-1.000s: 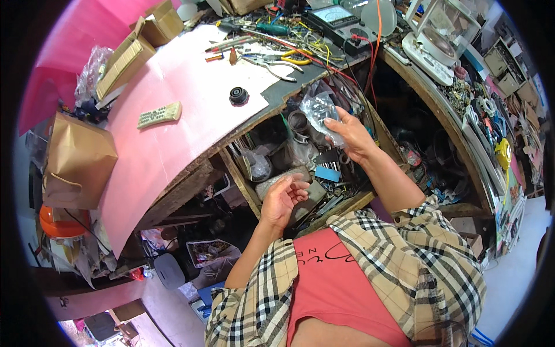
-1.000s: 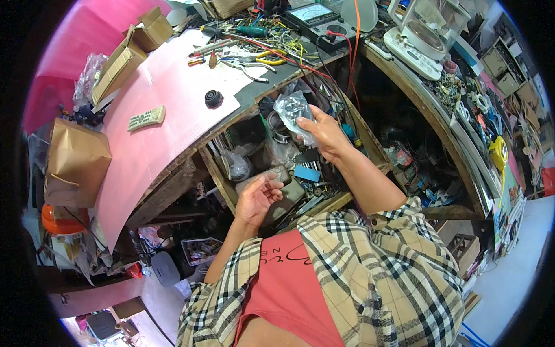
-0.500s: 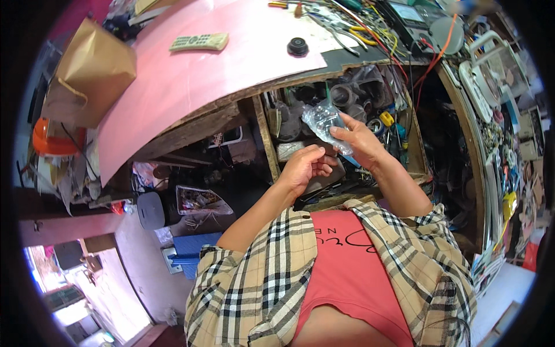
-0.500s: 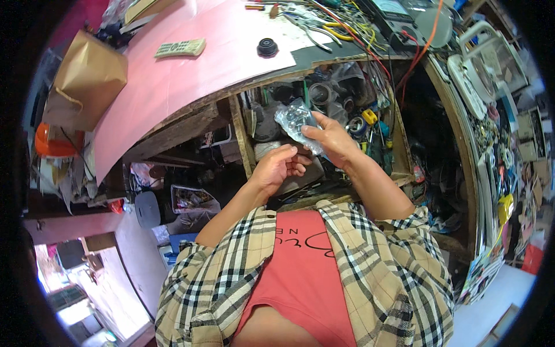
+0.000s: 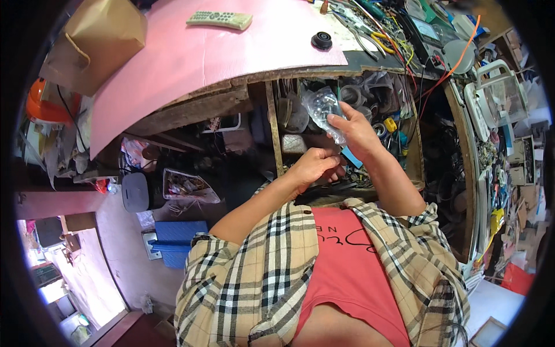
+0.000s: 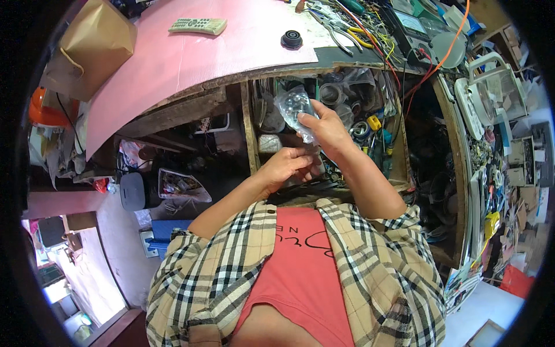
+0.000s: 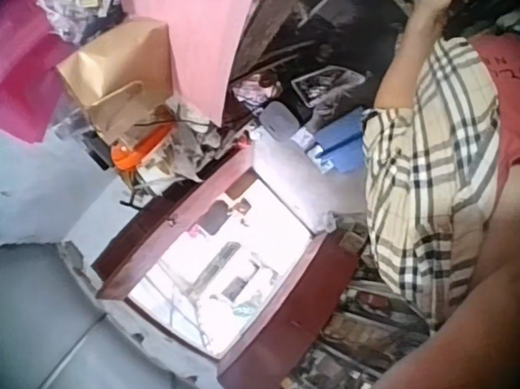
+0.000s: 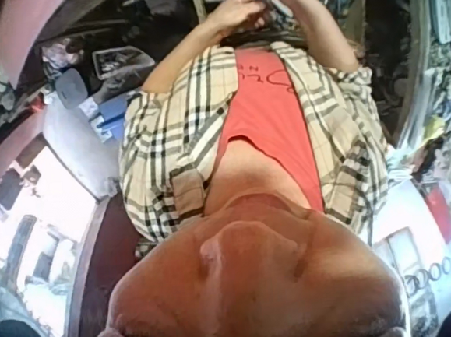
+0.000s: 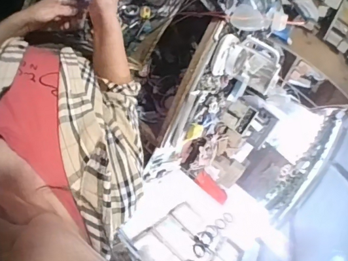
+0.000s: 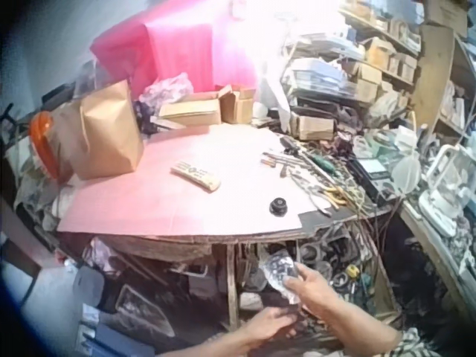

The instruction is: The person rummages through a cluttered drawer, picks up a small black electronic component, and uses a multimeter probe to test it. They handle a plastic bag containing small parts and continue testing the component with the multimeter.

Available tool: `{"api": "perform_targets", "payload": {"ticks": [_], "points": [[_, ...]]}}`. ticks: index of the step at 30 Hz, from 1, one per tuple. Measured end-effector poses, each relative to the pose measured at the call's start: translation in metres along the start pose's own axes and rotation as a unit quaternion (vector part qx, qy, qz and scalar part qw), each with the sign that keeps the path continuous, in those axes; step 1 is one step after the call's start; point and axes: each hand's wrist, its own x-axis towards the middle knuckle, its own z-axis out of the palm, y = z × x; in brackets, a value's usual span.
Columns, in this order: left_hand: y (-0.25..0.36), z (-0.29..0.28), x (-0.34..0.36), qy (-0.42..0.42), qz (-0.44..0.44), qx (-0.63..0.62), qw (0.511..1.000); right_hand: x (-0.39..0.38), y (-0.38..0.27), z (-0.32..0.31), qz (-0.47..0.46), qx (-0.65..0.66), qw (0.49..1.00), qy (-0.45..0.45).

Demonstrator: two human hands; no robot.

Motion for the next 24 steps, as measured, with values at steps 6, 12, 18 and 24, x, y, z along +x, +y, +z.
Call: {"api": "perform_targets", "payload": {"ticks": [6, 12, 18, 24], "points": [[-0.002, 0.001, 0.001, 0.013, -0.025, 0.034, 0.999, 0.003, 0.004, 0.005, -0.017, 0.009, 1.0, 0.01], [0.006, 0.005, -0.001, 0.033, -0.038, 0.05, 0.997, 0.045, -0.008, 0.028, 0.025, 0.02, 0.999, -0.013], [0.005, 0.005, 0.002, 0.049, -0.044, 0.062, 0.996, 0.102, -0.003, 0.053, 0.029, 0.149, 0.988, -0.014], [0.005, 0.005, 0.001, 0.05, -0.045, 0.066, 0.996, 0.101, -0.006, 0.054, 0.018, 0.135, 0.989, -0.048]]}}
